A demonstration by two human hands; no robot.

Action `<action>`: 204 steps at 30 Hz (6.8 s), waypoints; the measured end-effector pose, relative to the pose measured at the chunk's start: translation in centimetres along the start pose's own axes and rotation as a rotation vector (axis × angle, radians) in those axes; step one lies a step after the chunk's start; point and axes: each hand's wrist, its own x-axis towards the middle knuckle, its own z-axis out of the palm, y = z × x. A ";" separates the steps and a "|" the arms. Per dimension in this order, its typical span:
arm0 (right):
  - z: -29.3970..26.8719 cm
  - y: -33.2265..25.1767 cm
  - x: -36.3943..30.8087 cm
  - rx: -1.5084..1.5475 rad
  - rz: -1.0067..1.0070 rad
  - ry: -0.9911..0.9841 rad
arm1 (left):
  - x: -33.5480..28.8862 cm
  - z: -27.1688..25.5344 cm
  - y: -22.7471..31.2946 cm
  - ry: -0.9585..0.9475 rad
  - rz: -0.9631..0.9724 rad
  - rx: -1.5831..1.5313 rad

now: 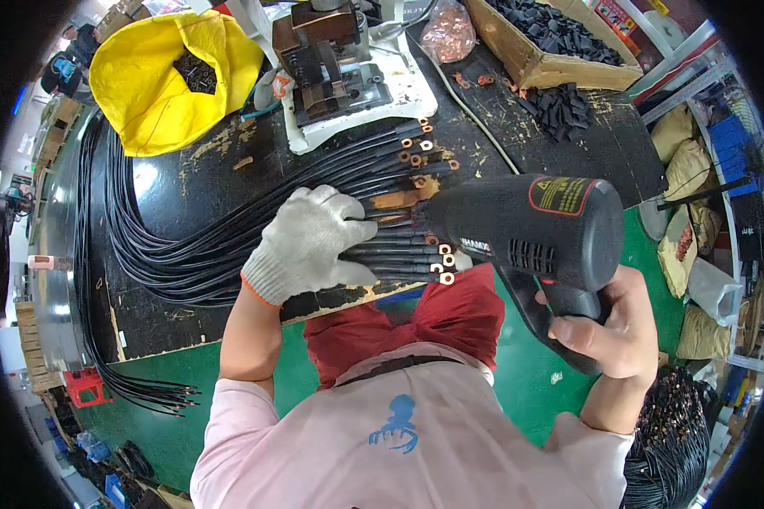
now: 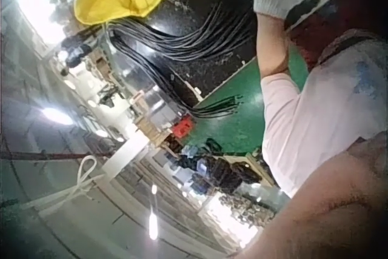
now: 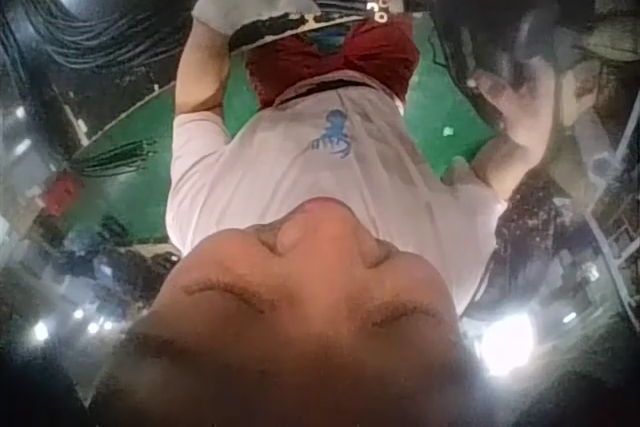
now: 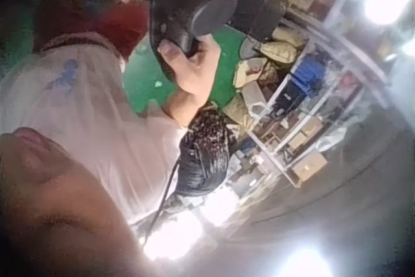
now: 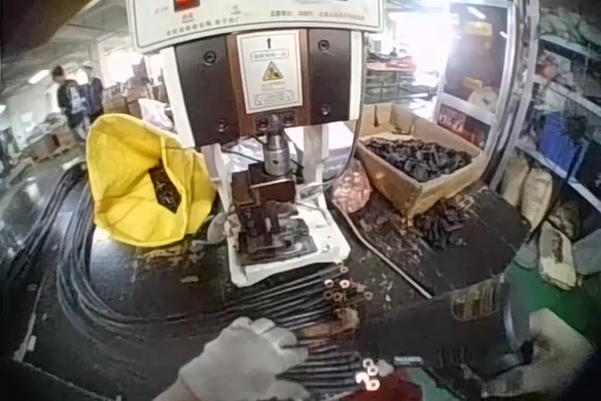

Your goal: Using a heat gun to shrink sleeves onto connectors at the ends of several heavy-duty electrical cables.

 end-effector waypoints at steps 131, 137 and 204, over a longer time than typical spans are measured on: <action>-9.7 13.2 1.9 -0.166 -0.265 0.214 | 1.8 -4.9 27.2 0.664 -0.067 0.437; -0.2 4.5 -3.4 0.286 -0.224 -0.094 | -0.4 -5.4 26.5 0.767 0.106 0.809; -0.8 1.6 1.3 0.054 -0.051 0.074 | 3.0 2.6 -1.7 0.125 -0.176 0.091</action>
